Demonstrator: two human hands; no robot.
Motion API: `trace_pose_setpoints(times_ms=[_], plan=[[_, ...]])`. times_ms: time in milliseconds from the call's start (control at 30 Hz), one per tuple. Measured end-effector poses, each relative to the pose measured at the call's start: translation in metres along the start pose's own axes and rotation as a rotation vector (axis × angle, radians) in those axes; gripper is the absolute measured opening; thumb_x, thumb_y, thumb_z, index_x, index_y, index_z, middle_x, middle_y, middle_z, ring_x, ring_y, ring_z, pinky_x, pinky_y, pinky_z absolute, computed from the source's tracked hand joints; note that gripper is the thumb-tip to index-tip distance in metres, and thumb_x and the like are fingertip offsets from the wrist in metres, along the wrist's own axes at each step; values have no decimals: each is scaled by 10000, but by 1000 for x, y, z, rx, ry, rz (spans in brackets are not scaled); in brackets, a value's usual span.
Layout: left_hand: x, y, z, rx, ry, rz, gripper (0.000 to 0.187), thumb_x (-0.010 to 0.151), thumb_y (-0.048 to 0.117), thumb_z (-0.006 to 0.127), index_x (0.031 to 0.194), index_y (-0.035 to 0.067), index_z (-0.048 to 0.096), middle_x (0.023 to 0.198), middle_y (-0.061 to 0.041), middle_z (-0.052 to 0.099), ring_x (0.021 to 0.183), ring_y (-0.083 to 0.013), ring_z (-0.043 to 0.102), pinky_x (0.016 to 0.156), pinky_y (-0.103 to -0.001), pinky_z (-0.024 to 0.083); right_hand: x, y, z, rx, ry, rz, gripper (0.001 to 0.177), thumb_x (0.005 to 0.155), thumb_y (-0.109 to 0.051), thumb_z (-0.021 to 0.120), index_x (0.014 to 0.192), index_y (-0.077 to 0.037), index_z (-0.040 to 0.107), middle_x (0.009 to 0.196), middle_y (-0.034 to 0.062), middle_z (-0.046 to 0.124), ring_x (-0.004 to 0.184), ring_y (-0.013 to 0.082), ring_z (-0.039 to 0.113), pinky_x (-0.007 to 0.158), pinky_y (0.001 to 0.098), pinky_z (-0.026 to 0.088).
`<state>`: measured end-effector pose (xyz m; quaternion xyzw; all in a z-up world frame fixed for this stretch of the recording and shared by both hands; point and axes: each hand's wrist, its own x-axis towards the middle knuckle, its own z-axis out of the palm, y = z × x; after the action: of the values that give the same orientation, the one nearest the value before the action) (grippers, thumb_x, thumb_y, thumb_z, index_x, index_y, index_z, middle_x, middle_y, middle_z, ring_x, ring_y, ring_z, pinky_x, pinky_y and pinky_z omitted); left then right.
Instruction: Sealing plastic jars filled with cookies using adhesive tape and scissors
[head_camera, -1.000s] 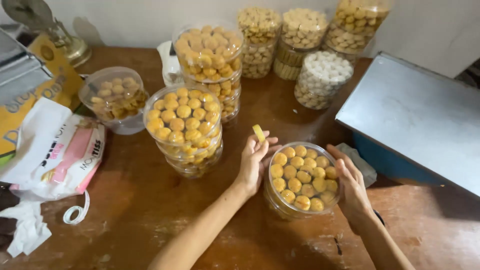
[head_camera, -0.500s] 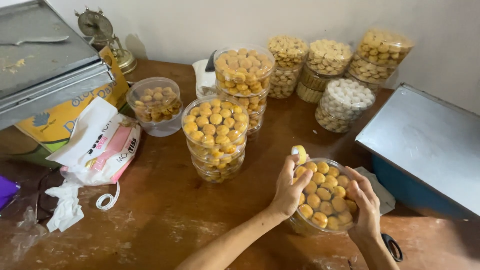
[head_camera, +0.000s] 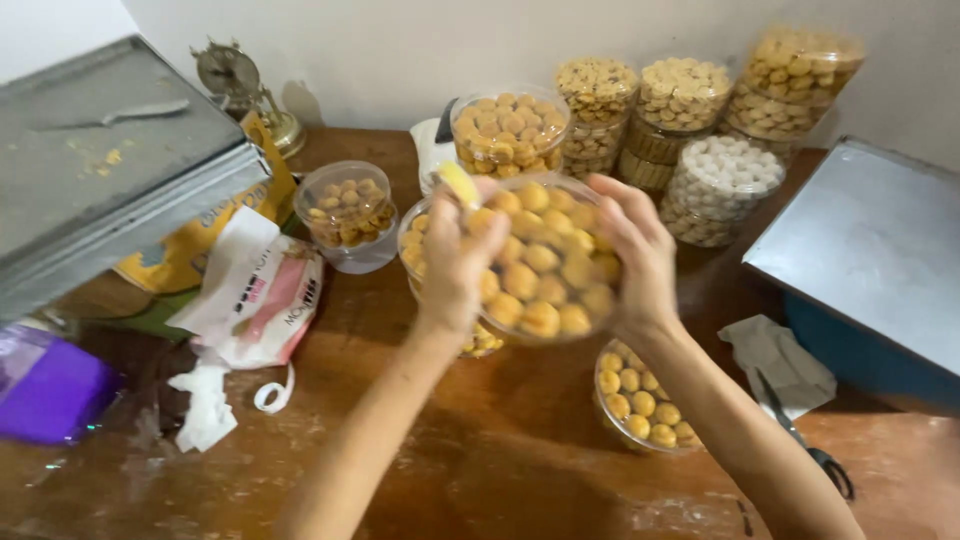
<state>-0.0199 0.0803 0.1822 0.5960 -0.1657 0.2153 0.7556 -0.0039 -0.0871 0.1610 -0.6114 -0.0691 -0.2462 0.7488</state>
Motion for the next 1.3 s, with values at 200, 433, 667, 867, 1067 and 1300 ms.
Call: trace_pose_setpoints(times_ms=[200,433,667,867,1067,1300], plan=[[30,17,-43,-28,133,-53,411,905,353,714,1206,102,591,1141,-32,589,1070,-139,568,986,-327,455,32,22,79,187,-40,183,492,859,-495,732,1174,-117,742,919,57,649,803,155,618,650,266,539],[74,-49,-83,-72,168,-203,401,909,408,702,1203,163,585,1117,-32,622,1030,-126,592,969,-312,476,39,34,103,214,36,214,409,883,-431,730,1110,-91,743,854,65,680,717,129,630,565,248,522],[84,-42,-82,-34,175,-243,332,881,344,723,1153,179,626,1067,-42,651,978,-132,595,896,-278,487,41,38,113,222,78,179,367,927,-435,701,1014,-81,743,880,82,701,769,147,644,643,292,571],[88,-47,-83,-30,205,-238,319,844,305,752,1120,175,658,1024,-46,699,922,-127,614,830,-260,499,49,59,107,242,105,136,313,947,-361,696,1012,-57,733,864,71,687,773,140,648,656,279,569],[100,-75,-98,68,214,-83,354,879,266,764,1173,135,617,1159,-136,674,1098,-259,611,959,-415,464,47,54,106,204,75,88,280,960,-331,678,1031,-67,736,813,41,666,757,116,627,663,262,561],[-2,20,-80,190,-22,183,373,970,283,613,1247,59,504,1343,-207,550,1301,-397,495,1129,-559,358,-5,-5,25,-203,-149,-296,289,1032,-205,669,1256,-23,655,1056,138,659,988,184,591,965,440,532]])
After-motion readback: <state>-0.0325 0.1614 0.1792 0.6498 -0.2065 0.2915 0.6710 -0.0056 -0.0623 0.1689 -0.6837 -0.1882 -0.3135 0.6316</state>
